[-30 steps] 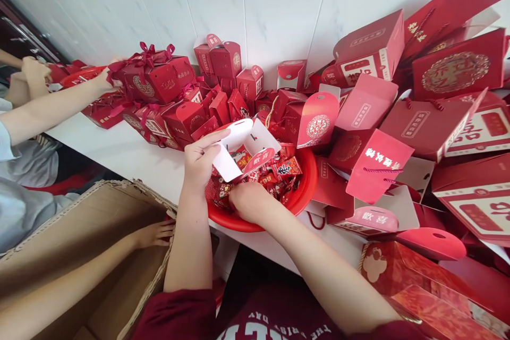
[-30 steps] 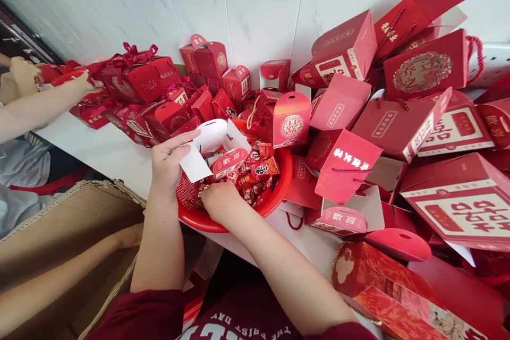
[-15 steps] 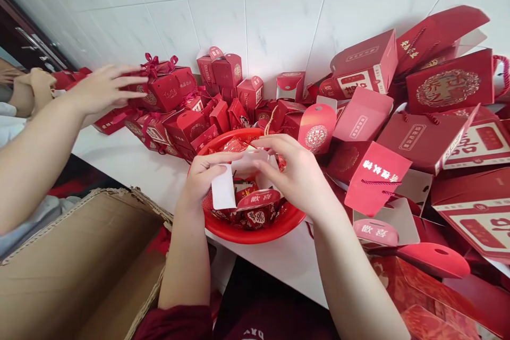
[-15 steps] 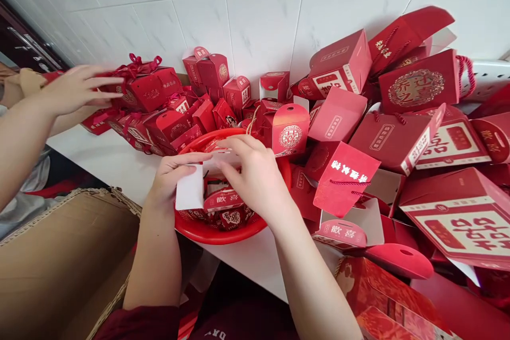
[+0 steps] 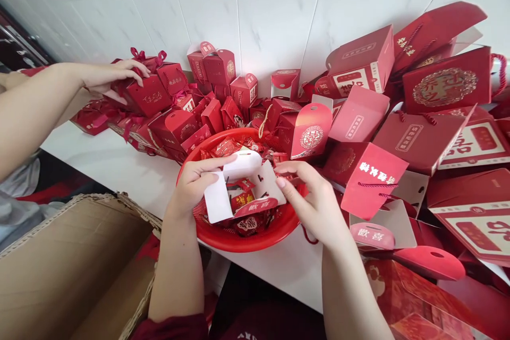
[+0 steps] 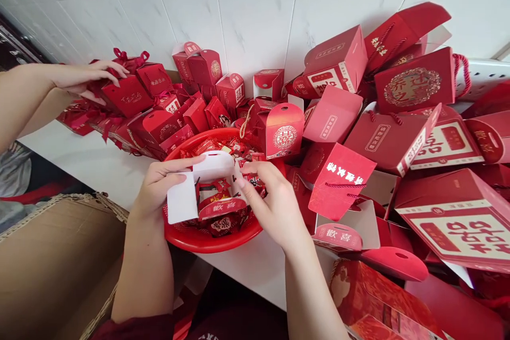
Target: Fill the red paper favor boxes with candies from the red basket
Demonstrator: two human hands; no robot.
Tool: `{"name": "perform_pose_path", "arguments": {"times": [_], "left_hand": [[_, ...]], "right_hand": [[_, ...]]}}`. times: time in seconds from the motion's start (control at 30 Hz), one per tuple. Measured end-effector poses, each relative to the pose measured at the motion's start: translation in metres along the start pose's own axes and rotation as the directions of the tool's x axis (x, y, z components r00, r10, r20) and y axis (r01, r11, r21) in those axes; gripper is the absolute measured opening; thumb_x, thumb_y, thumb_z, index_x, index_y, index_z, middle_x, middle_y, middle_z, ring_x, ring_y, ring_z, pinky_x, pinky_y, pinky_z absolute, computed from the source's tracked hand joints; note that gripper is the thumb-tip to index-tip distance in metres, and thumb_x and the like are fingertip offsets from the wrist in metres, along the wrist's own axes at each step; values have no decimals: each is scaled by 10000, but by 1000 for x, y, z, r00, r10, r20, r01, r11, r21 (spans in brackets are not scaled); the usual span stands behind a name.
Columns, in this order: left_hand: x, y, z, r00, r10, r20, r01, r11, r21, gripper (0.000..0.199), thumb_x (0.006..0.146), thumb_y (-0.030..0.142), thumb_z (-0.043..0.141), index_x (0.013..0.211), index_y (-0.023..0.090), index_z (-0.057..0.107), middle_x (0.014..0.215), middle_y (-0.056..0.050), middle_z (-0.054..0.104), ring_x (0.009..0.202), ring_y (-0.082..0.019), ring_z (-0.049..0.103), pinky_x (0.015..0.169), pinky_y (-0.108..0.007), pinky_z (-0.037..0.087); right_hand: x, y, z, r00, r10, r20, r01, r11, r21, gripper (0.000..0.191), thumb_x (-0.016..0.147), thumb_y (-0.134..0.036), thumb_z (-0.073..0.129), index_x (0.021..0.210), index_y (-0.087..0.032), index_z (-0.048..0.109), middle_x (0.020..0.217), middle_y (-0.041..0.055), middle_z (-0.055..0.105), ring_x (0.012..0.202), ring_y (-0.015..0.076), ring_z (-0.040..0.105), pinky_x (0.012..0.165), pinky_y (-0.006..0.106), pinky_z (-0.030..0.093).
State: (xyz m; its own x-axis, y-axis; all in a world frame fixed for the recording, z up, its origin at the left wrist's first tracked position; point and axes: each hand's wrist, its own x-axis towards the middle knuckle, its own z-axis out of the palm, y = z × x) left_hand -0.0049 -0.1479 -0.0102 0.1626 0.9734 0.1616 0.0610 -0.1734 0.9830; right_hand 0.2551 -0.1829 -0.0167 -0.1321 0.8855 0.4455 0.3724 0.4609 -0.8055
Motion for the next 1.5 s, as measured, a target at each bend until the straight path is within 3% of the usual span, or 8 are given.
{"name": "perform_pose_path", "arguments": {"times": [0.13,0.3,0.47,0.7,0.9,1.1,1.27,1.5], "left_hand": [[5,-3,2,961,127,-246,-147,987,-67,333,746,206,672,1050,194,808,626,-13,670,429,-92,491,383,-204,311],[12,-6,1,982,163,-91,-132,952,276,214,810,213,649,997,218,751,881,-12,729,620,-124,598,538,-220,446],[9,-5,1,974,198,114,-228,888,400,269,928,327,581,1057,246,803,1177,-55,734,975,-234,689,812,-312,542],[10,-10,4,972,229,46,-231,919,320,414,1002,389,467,1283,194,701,1380,-74,642,1357,-279,528,1190,-395,350],[6,-9,7,968,251,1,-247,951,185,677,935,344,612,1550,290,334,1379,-108,637,1037,-233,698,845,-331,551],[6,-7,4,943,332,24,-326,905,273,343,854,345,719,1145,214,596,1249,-115,687,946,-224,681,675,-273,518],[9,0,7,858,510,58,-450,695,560,179,859,383,724,807,220,673,1305,-62,634,1241,-273,560,1075,-427,431],[10,-3,20,909,381,167,-392,648,653,675,911,376,687,1516,343,390,1540,-61,450,1430,-264,413,1204,-441,326]], "right_hand": [[4,-5,9,988,-157,4,157,987,-33,434,988,-303,564,1417,-307,500,1558,56,418,1445,233,408,1181,433,398],[13,6,30,986,-151,-71,138,977,-161,483,991,-261,521,1468,-294,453,1589,85,347,1489,242,331,1216,476,342],[13,18,43,992,-127,6,127,983,-131,238,978,-357,568,1183,-255,633,1586,86,358,1484,253,335,1209,478,340],[10,20,38,983,-95,-158,104,994,45,241,940,-342,571,749,-238,466,1362,128,570,1353,244,503,1106,419,440],[5,20,35,992,-74,-102,81,994,71,173,909,-185,456,1054,-232,539,1379,93,585,1378,198,480,1139,378,406],[5,25,34,998,6,-69,1,995,100,414,927,-227,453,1339,-249,486,1421,71,565,1316,207,539,1117,391,442],[3,25,36,998,0,-63,8,991,136,459,955,-270,490,1410,-246,430,1435,99,571,1323,219,551,1122,412,444],[2,23,35,993,-102,56,97,991,89,255,1012,-381,504,1182,-240,632,1289,73,674,1267,227,582,1123,411,418]]}}
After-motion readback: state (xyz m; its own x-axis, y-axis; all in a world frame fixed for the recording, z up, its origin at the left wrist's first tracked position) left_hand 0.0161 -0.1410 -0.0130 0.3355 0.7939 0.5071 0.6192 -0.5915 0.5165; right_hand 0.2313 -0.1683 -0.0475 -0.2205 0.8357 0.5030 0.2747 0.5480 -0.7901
